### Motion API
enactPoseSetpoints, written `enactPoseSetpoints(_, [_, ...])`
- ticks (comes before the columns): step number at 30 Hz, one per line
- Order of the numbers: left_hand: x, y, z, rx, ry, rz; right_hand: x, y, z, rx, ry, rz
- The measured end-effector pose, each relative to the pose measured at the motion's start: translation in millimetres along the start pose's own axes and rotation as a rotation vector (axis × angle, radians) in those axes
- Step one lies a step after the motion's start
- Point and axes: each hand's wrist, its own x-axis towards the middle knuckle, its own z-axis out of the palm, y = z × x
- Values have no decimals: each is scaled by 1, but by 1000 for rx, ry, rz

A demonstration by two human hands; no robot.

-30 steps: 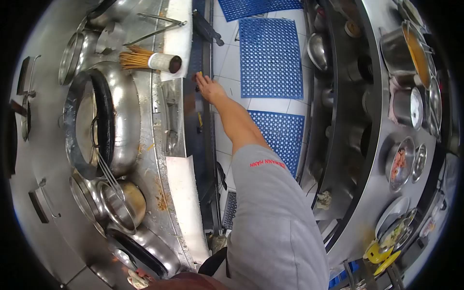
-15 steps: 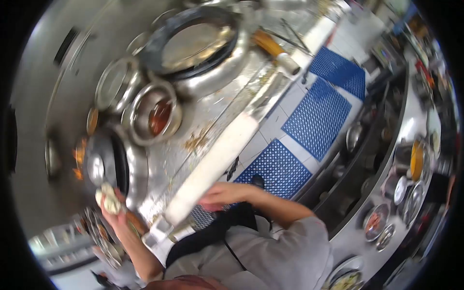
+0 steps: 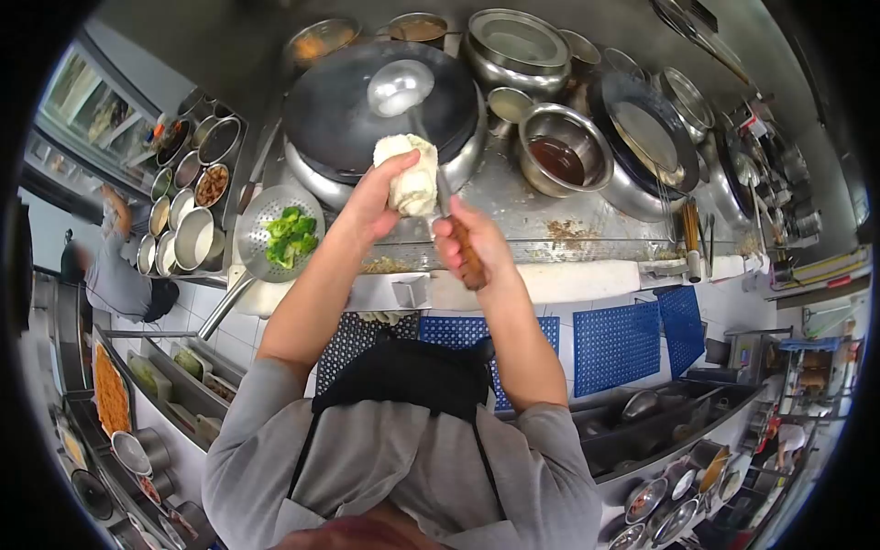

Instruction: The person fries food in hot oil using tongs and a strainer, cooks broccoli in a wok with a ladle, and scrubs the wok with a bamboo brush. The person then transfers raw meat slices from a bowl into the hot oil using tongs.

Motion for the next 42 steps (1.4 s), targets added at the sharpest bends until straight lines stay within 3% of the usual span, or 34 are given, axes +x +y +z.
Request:
enactPoseSetpoints(4, [-60,16,-38,-93,25,-106,33,9,15,98,-75,21])
enactPoseSetpoints(7, [-89,-5,-93,-61,41,-101,53,-1,-13,193,-276,97])
enactPoseSetpoints(11, [-132,-21,-130,-108,222,-80,72,15,6,89,-79,-3])
enactPoseSetpoints(12, [-143,-23,-137,-100,255,-62,78,0,-11,82,-185,106])
enactPoseSetpoints(15, [-167,-26,-154,-65,341,22,86,-9,-23,77,-172,85])
enactPoseSetpoints(19, [-185,-18,-154,-81,513,121,84,-13,-14,33,-129,69])
enactPoseSetpoints(20, [-188,-16,-155,-76,536,120,95,-27,-38,156,-258,180])
enactPoseSetpoints(22, [-191,-15,-155,-73,582,128,91,-30,-32,108,-241,130])
enactPoseSetpoints(24, [-193,-16,-152,-66,594,149,82,-21,-14,99,-129,40])
enactPoseSetpoints(28, [-193,-16,-135,-47,626,183,89,-47,-40,172,-320,236])
enactPoseSetpoints(32, [-192,-18,-121,-58,656,185,92,-26,-22,32,-110,27])
enactPoseSetpoints(35, [-190,-15,-126,-21,611,197,92,-50,-38,-30,-187,116])
enactPoseSetpoints(38, [-192,6,-144,216,778,288,96,-52,-38,-518,-50,-98])
enactPoseSetpoints(39, [-198,13,-157,436,834,265,95,-51,-35,-658,11,-157])
enactPoseSetpoints(42, [-220,44,-204,1114,961,186,77,-39,-22,-603,86,-129])
